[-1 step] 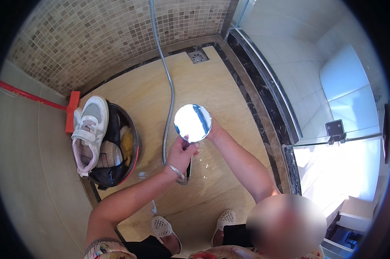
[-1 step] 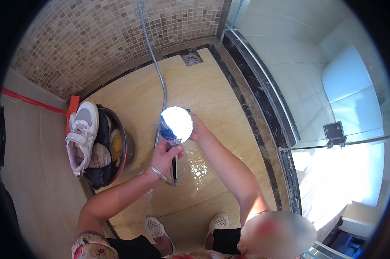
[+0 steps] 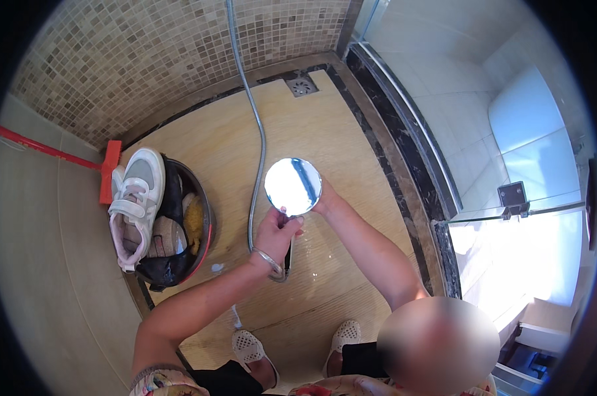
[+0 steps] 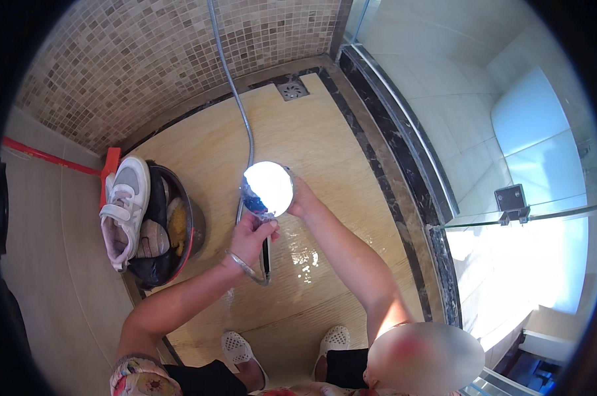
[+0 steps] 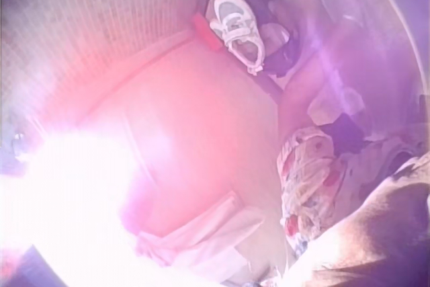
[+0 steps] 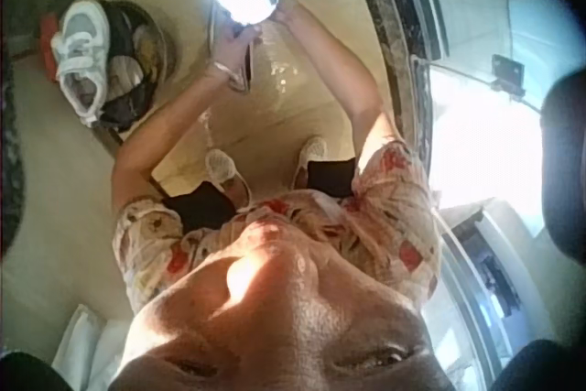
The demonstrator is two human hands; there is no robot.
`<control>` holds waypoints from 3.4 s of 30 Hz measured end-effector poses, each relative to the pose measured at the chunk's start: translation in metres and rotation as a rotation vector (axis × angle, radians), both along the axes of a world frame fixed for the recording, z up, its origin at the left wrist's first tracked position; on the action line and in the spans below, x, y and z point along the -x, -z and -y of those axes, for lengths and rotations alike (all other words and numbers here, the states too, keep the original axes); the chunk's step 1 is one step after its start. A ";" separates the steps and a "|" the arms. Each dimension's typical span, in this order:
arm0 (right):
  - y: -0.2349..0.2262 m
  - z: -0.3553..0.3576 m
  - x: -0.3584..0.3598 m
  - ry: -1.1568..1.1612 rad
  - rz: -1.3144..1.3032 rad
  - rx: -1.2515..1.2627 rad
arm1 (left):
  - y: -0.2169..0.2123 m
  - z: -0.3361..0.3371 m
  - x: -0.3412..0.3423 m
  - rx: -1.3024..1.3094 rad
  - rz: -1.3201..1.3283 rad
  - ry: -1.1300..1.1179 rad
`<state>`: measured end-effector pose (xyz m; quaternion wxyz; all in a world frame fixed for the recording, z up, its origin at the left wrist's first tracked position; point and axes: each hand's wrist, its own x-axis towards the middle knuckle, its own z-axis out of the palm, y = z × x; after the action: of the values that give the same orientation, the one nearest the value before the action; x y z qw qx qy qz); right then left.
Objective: The person cleans a shower stall by first rinsing the shower head and then using a red squeegee to wipe water from the tiled walls and glass door. They move the squeegee across the surfaces to push water toward the floor drain.
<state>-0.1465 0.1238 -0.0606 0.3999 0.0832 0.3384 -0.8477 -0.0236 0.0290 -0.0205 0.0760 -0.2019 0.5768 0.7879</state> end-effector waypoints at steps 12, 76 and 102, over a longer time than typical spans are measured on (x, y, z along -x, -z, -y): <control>0.022 0.002 0.004 0.036 -0.025 0.059 | -0.005 0.000 -0.004 0.039 0.019 0.033; -0.016 -0.008 -0.044 -0.324 -0.280 -0.500 | 0.018 0.005 0.013 0.048 0.019 -0.310; -0.116 -0.020 -0.101 -0.165 -0.440 -1.060 | 0.009 0.112 -0.133 -0.744 0.351 -0.914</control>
<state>-0.0458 0.1438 0.0558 0.2887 0.0674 0.7972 -0.5259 0.1097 -0.0829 -0.0295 -0.1103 -0.5152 0.0973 0.8443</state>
